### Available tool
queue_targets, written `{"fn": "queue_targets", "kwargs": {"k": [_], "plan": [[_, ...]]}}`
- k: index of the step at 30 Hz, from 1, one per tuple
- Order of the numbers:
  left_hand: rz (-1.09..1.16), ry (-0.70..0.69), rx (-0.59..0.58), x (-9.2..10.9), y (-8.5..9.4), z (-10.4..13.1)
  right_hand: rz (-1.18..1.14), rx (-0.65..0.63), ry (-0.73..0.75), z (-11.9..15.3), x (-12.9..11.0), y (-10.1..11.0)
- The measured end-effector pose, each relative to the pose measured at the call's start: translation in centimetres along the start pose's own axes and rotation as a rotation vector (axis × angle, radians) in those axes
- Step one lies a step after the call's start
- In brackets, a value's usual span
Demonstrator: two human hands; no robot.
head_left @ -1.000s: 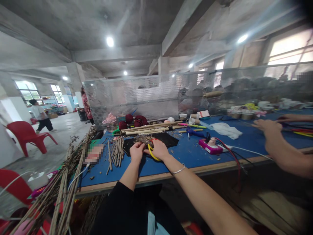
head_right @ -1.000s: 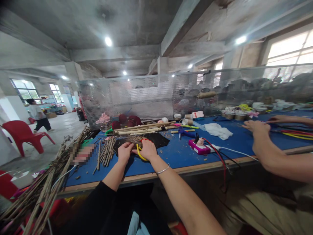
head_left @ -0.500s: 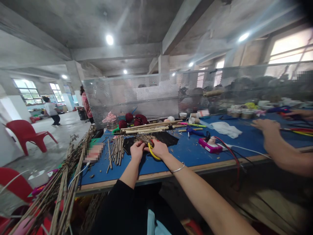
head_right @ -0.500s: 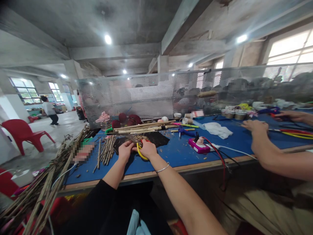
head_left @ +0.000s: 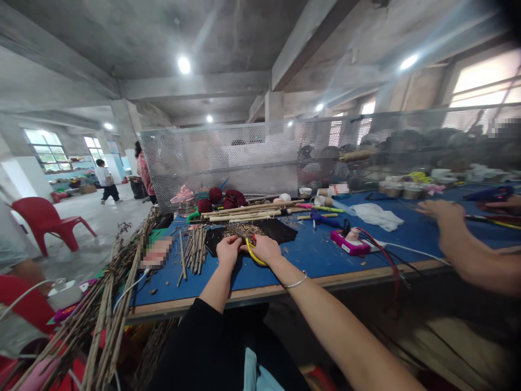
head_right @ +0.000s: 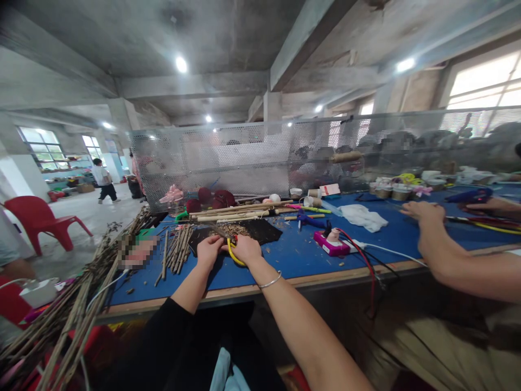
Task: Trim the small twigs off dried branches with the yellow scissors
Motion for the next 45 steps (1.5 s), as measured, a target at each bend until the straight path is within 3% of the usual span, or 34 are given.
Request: {"fn": "queue_targets", "kwargs": {"k": [4, 11, 17, 28, 39, 45], "plan": [[0.065, 0.043, -0.009, 0.2, -0.2, 0.2, 0.008, 0.019, 0.016, -0.2, 0.2, -0.3], [0.25, 0.059, 0.02, 0.6, -0.4, 0.3, 0.026, 0.055, -0.099, -0.3, 0.4, -0.2], [0.459, 0.105, -0.021, 0.9, -0.6, 0.2, 0.004, 0.102, 0.012, -0.2, 0.2, -0.2], [0.411, 0.061, -0.191, 0.5, -0.9, 0.3, -0.032, 0.096, 0.137, -0.3, 0.2, -0.4], [0.422, 0.068, -0.153, 0.8, -0.9, 0.5, -0.046, 0.104, 0.131, -0.3, 0.2, -0.3], [0.474, 0.069, -0.268, 0.7, -1.1, 0.5, -0.025, 0.154, 0.201, -0.4, 0.1, -0.4]]}}
Point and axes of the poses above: each hand's wrist, its own z-axis away from the middle knuckle, its own y-axis out of the back of the hand, x = y × z, the point moved 2 cm from there along -z, towards the middle knuckle, and after that the axes turned 14 degrees about -x, right-handed, at the moved point
